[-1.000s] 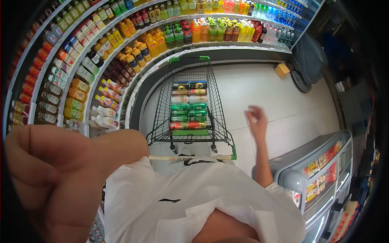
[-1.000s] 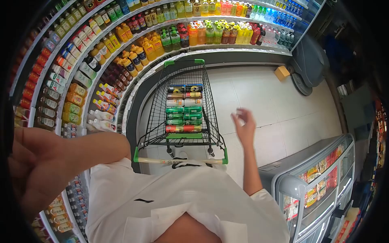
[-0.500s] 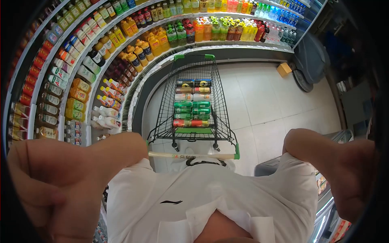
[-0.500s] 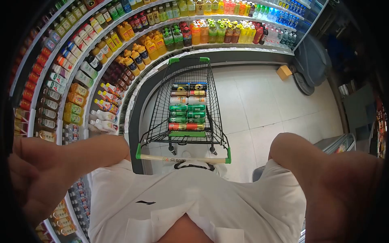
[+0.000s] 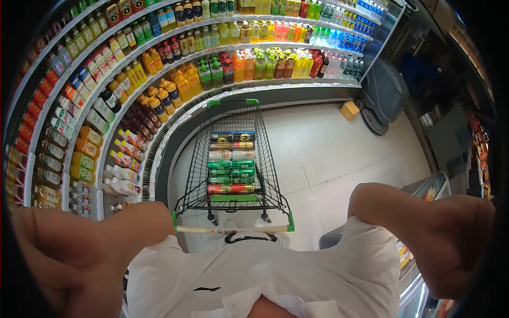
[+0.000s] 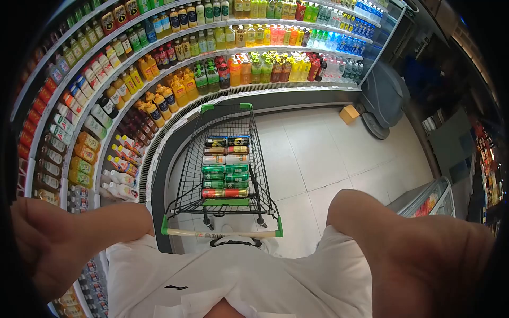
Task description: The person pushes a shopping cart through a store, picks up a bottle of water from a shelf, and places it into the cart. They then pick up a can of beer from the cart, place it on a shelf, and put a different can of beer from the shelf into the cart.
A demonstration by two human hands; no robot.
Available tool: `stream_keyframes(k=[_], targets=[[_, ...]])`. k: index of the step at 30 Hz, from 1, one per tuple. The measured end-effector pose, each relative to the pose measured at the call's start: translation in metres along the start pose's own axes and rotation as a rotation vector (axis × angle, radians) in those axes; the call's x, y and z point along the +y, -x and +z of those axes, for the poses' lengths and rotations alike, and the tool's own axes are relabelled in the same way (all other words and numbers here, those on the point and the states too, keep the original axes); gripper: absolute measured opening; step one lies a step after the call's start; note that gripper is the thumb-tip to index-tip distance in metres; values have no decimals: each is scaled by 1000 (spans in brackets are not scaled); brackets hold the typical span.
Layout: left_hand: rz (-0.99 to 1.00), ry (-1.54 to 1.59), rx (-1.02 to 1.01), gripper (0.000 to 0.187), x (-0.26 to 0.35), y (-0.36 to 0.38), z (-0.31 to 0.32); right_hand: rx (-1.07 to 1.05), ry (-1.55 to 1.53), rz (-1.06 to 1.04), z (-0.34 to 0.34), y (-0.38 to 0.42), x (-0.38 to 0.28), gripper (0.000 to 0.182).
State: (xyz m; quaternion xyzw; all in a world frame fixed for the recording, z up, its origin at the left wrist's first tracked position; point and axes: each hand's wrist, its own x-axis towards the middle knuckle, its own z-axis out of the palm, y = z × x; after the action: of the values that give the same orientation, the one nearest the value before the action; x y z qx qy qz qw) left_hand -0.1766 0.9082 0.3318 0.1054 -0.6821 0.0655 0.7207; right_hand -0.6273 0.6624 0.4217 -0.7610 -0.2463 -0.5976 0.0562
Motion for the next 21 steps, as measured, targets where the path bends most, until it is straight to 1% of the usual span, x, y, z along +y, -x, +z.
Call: stream_keyframes(k=[1, 2, 3, 4, 6, 8, 11, 12, 13, 15, 16, 18, 19, 21], targets=[[4, -3, -10, 19, 6, 1, -6, 20, -4, -7, 1, 2, -1, 42], [3, -7, -23, 19, 2, -4, 5, 43, -9, -8, -8, 4, -7, 41], [-3, -11, -39, 19, -19, -17, 27, 71, -15, -5, 11, 0, 5, 41], [-10, -15, -52, 19, -32, -26, 46, 96, -21, -3, 18, -1, 4, 40], [-4, -40, -65, 20, -31, -31, 59, 134, -50, -16, 26, -3, 10, 40], [3, -70, -73, 20, -39, -37, 76, 170, -86, -31, -2, 5, -3, 40], [25, -111, -87, 21, -56, -50, 101, 220, -133, -62, -4, 6, -2, 41], [34, -121, -92, 21, -57, -52, 101, 235, -145, -74, 10, 4, 2, 41], [38, -129, -97, 21, -55, -53, 101, 252, -155, -80, -2, 6, 3, 42], [40, -140, -111, 21, -55, -55, 100, 288, -172, -85, 20, 2, 7, 43], [37, -142, -113, 21, -54, -52, 106, 307, -179, -86, 17, 3, 6, 44], [63, -508, 118, 24, -49, -42, 122, 349, -185, -81, 33, -1, 11, 46], [57, -504, 114, 24, -52, -43, 117, 368, -186, -78, 35, -1, 10, 47], [132, -120, -106, 22, -61, -48, 101, 337, -176, -51, 37, -7, 9, 46]])
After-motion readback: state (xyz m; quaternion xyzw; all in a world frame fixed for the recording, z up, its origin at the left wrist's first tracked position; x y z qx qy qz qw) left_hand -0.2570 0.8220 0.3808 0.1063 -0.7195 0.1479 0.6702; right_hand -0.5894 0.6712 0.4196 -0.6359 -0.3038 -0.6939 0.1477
